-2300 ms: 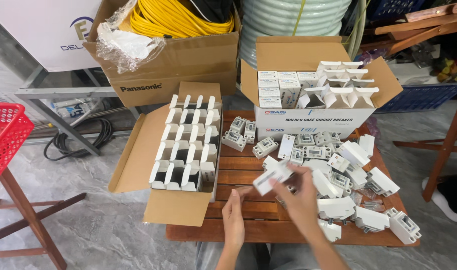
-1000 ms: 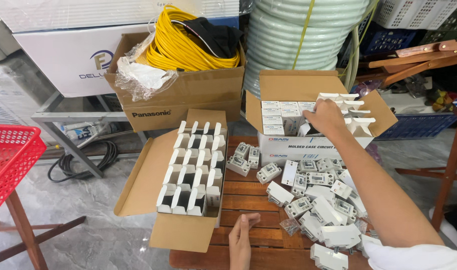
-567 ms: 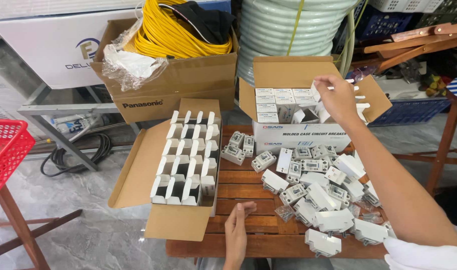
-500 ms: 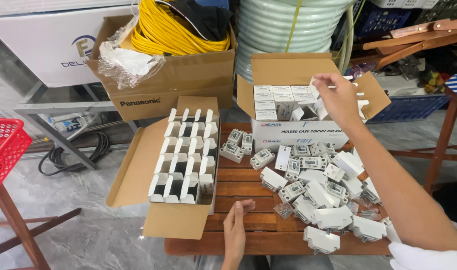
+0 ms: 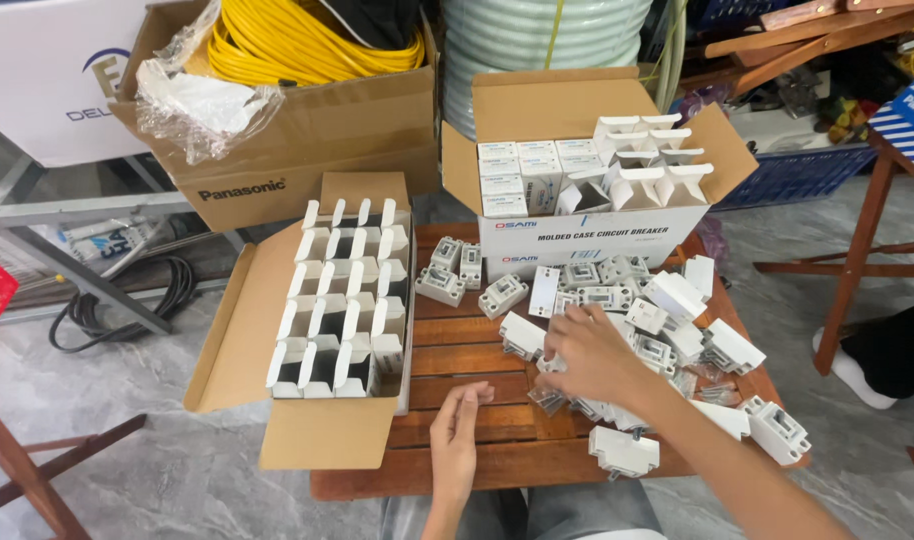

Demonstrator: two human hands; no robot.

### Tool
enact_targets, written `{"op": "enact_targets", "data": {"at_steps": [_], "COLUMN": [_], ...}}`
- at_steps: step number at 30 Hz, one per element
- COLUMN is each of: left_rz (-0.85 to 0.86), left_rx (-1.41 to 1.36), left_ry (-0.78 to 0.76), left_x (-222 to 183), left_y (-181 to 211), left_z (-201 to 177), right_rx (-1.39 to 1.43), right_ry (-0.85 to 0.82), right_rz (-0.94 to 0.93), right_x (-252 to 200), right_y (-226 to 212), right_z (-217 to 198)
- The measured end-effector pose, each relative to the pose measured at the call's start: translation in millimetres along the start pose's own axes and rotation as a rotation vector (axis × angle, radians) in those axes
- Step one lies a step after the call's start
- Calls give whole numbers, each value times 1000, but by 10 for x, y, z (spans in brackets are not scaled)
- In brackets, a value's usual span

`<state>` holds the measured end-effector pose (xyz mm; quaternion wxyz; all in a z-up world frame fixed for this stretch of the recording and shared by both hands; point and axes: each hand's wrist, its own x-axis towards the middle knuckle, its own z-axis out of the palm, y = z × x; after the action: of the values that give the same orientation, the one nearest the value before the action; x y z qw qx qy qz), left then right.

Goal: The person picks up circuit breakers from a pile on a table and places them into organized cardboard boxes.

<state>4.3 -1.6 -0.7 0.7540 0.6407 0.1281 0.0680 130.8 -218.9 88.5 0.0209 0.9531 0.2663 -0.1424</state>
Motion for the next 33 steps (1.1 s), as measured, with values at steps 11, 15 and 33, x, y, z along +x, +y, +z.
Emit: {"op": "enact_targets", "data": {"at_steps": [11, 15, 33], "left_rz": [-57, -92, 39], "left_rx": [36, 64, 14], "left_ry": [-8, -3, -22], "left_x": [-26, -21, -4], "left_y": [118, 107, -71], "left_z": [35, 38, 19], "right_rx": [-137, 115, 194], "right_ry": [502, 384, 5], "right_rz": [26, 106, 115], "right_x": [-209, -189, 375], "right_y": [-90, -16, -182], "right_z": [865, 689, 293]}}
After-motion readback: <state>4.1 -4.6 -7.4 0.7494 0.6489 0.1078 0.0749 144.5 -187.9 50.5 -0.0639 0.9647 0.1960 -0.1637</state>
